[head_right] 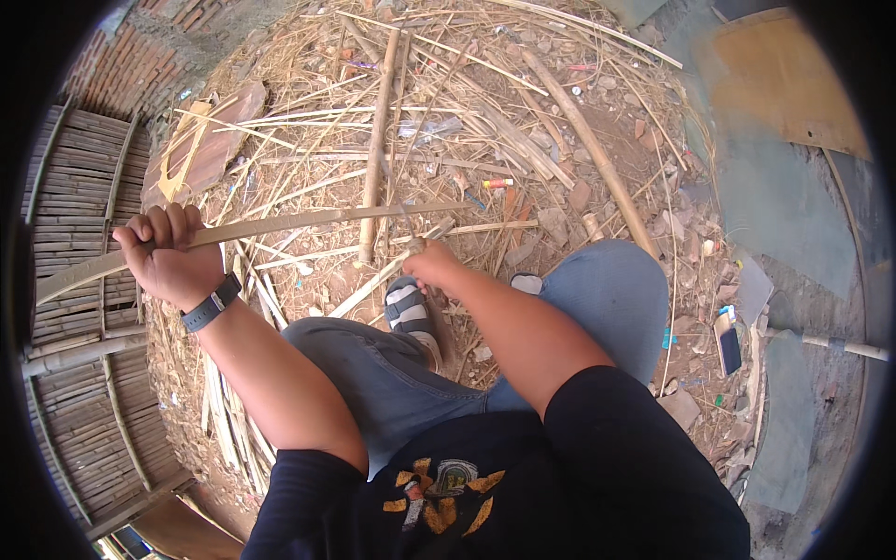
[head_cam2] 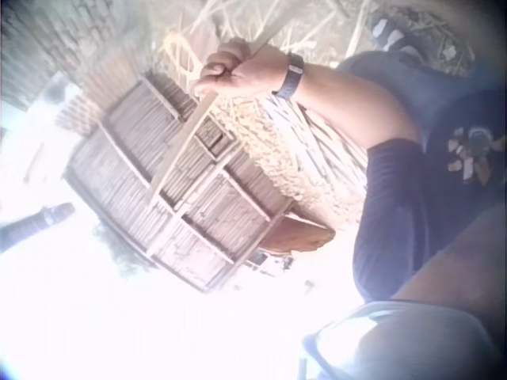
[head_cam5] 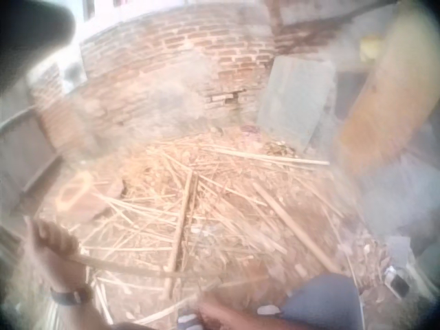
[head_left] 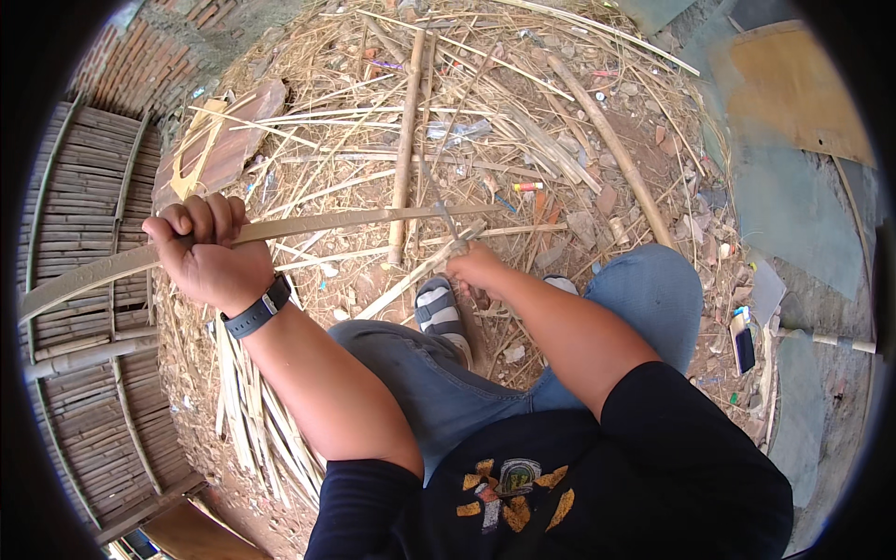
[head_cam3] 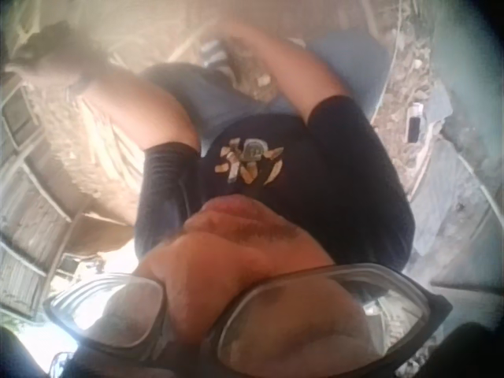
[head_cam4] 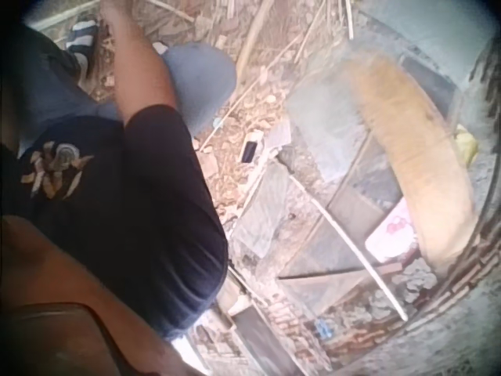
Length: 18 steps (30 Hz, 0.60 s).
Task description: The person sits on the ground and uses a knife to split a long bamboo stick into thin strips. They hold the bamboo with one hand and use the knife to carefully separate the fibers, creating multiple thin pieces.
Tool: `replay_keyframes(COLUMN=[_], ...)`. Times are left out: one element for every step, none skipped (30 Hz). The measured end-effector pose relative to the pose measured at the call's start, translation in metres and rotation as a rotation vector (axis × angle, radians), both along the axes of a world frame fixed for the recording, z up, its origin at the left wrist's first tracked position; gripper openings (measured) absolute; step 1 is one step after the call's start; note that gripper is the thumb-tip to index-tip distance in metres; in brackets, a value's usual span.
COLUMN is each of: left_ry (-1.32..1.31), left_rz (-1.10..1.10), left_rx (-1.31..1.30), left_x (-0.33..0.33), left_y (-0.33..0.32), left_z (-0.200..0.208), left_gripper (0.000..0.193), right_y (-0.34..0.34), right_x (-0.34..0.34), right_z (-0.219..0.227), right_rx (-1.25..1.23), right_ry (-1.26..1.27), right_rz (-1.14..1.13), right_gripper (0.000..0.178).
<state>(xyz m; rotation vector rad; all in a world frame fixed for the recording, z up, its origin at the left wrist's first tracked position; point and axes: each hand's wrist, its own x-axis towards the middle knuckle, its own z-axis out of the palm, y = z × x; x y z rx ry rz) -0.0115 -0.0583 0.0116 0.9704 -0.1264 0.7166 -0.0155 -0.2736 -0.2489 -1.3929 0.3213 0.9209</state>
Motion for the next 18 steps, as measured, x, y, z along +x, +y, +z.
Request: replay_keyframes(left_ry=[-0.017,-0.034,-0.024,-0.048,-0.066,-0.082,-0.092,-0.114,-0.139,-0.167,-0.176,-0.177,-0.177,-0.177,-0.173,-0.172,-0.172,-0.173], left_rz=[-0.052,-0.106,-0.089,-0.195,-0.301,-0.409,-0.517,-0.546,-0.573,-0.606,-0.632,-0.642,-0.653,-0.663,-0.657,-0.659,-0.662,-0.667], left_rx=[0.0,0.0,0.022,0.019,0.015,0.011,0.034,0.054,0.08,0.102,0.111,0.104,0.096,0.089,0.091,0.093,0.095,0.094], left_x=[-0.001,-0.001,-0.002,-0.001,-0.002,-0.002,-0.002,-0.004,-0.006,-0.006,-0.006,-0.007,-0.007,-0.007,-0.01,-0.011,-0.012,-0.012], left_y=[0.003,0.006,0.007,0.01,0.015,0.019,0.021,0.021,0.02,0.017,0.017,0.019,0.021,0.023,0.027,0.026,0.025,0.023], left_z=[-0.001,0.0,0.0,0.0,-0.001,-0.002,0.0,-0.002,-0.002,-0.003,-0.004,-0.005,-0.006,-0.006,-0.007,-0.007,-0.006,-0.006], left_gripper=[0.041,0.04,0.04,0.04,0.04,0.04,0.04,0.041,0.042,0.043,0.043,0.042,0.042,0.042,0.041,0.04,0.038,0.036], right_y=[0.002,0.003,0.002,0.001,-0.001,-0.004,-0.009,-0.016,-0.021,-0.027,-0.031,-0.032,-0.031,-0.031,-0.026,-0.022,-0.016,-0.012], right_x=[0.002,0.003,0.005,0.008,0.011,0.013,0.017,0.021,0.026,0.03,0.034,0.034,0.03,0.025,0.019,0.014,0.015,0.013], right_z=[0.003,0.007,0.02,0.04,0.066,0.083,0.09,0.095,0.097,0.089,0.07,0.064,0.059,0.055,0.065,0.071,0.072,0.077], right_rx=[0.001,0.002,0.0,0.109,0.218,0.33,0.346,0.363,0.383,0.306,0.229,0.155,0.036,0.057,0.08,0.101,0.214,0.27], right_ry=[-0.029,-0.058,-0.086,-0.112,-0.131,-0.147,-0.129,-0.111,-0.098,-0.086,-0.074,-0.061,-0.032,-0.056,-0.078,-0.095,-0.192,-0.205], right_rz=[0.017,0.032,0.051,0.129,0.207,0.281,0.338,0.395,0.455,0.432,0.408,0.389,0.268,0.256,0.247,0.236,0.363,0.394], right_gripper=[0.023,0.02,0.018,0.017,0.017,0.017,0.018,0.019,0.02,0.021,0.022,0.022,0.022,0.02,0.019,0.017,0.014,0.016])
